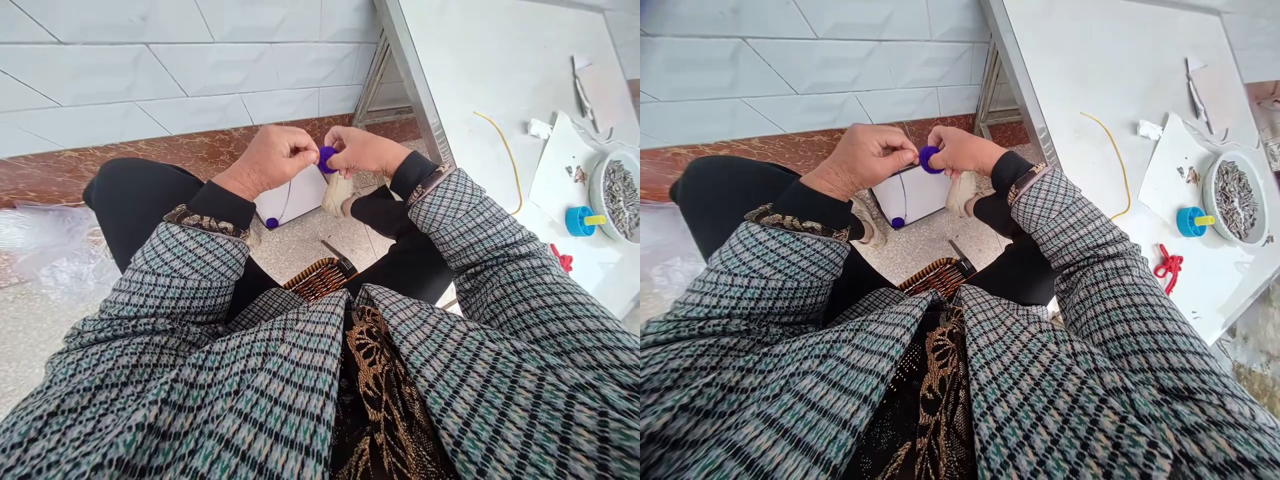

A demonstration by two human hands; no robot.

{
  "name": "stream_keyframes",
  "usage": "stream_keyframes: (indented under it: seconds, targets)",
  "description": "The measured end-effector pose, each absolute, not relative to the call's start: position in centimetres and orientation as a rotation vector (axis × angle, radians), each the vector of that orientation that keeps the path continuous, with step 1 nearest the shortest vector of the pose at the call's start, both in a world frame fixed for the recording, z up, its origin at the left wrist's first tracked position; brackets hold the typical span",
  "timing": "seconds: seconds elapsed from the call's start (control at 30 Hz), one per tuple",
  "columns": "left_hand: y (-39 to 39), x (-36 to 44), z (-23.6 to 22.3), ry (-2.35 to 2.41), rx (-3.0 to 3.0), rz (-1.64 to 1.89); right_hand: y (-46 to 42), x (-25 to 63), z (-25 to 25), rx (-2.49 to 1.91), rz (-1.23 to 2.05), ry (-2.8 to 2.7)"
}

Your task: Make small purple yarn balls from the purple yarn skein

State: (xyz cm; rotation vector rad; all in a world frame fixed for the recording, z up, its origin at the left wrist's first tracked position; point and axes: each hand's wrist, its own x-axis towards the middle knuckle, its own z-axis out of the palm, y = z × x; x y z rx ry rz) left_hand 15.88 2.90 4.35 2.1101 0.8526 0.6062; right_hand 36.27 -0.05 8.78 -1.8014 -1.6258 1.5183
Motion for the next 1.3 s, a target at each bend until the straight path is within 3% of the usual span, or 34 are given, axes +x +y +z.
stream_keyframes:
  seconds: [0.23, 0.47, 0.63, 0.83, 1.0, 1.17, 1.3]
  targets:
    - [3.6, 15.3, 3.6, 0.939, 2.004, 0.614, -0.7, 36.9, 10.3, -1.483, 2.086, -1.589]
    - [3.0, 16.9, 1.9, 0.848, 2.001, 0.601, -0.6, 36.3, 9.7, -1.324, 1.832, -0.974]
    - [1.4, 16.5, 2.3, 0.756, 2.127, 0.539, -0.1, 36.4, 7.0, -1.556, 1.651, -1.168]
    - [2.3, 14.0, 2.8, 0.854, 2.156, 0.724, -1.3, 36.3, 7.1, -1.436, 1.995, -1.543]
    - [3.9, 14.2, 2.0, 0.841, 2.152, 0.685, -1.4, 34.6, 9.9, -1.164, 1.850, -1.264]
    - [4.1, 15.4, 2.1, 0.660, 2.306, 0.566, 0.3, 33.1, 11.0, -1.466, 1.574, -1.057]
    - [3.5, 14.7, 4.0, 0.619, 2.334, 0.477, 1.0, 33.2, 9.0, -1.664, 1.594, -1.112]
